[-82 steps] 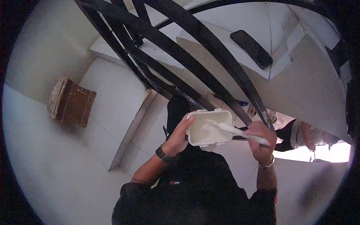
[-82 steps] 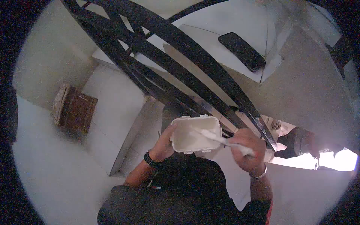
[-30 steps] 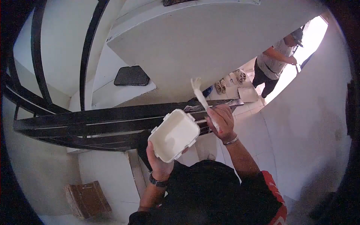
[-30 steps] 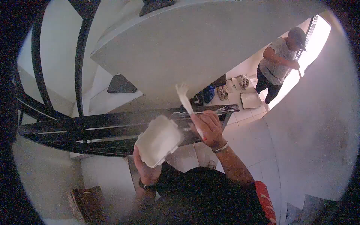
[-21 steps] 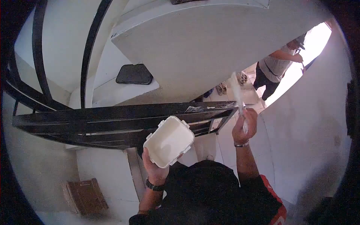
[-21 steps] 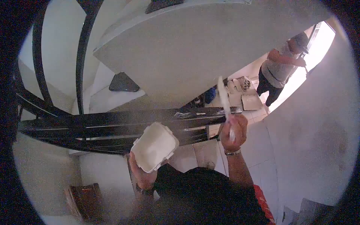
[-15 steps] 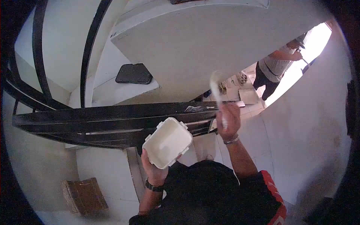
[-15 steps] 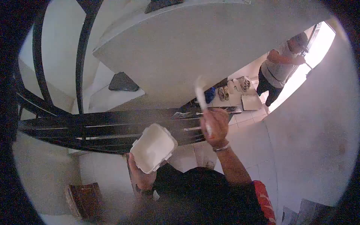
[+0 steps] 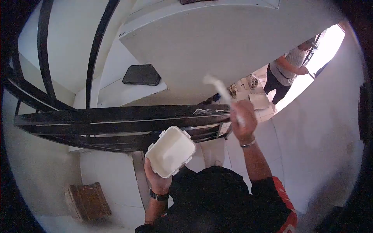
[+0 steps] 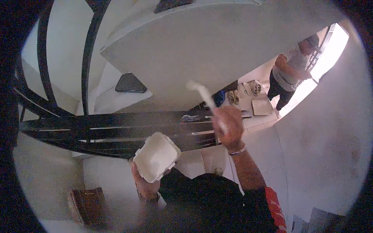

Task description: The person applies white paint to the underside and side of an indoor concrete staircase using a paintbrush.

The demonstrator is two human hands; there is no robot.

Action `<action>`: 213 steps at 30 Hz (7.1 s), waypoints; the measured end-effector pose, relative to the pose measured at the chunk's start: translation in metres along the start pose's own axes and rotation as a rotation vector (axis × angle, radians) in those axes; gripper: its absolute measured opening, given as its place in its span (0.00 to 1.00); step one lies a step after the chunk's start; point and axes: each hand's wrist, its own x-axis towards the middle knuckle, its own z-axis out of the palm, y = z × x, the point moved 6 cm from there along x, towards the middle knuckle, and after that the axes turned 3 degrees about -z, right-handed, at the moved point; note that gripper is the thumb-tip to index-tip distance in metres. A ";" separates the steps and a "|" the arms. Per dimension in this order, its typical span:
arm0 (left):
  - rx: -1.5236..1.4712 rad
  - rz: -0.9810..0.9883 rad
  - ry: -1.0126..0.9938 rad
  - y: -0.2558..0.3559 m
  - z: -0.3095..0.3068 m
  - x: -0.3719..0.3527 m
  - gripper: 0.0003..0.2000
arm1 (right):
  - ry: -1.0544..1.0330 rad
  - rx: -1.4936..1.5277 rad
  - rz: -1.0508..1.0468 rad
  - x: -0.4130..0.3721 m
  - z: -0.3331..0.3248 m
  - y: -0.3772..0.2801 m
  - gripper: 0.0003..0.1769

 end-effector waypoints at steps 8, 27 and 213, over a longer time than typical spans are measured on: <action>0.029 0.032 0.009 0.006 -0.005 -0.001 0.29 | 0.320 -0.144 0.075 -0.023 -0.054 0.020 0.08; -0.039 0.019 0.061 0.020 -0.032 0.012 0.29 | -0.118 0.277 -0.151 0.009 0.087 -0.074 0.20; -0.083 -0.178 -0.214 -0.065 0.047 0.028 0.32 | 0.140 -0.100 0.044 -0.074 -0.005 0.056 0.09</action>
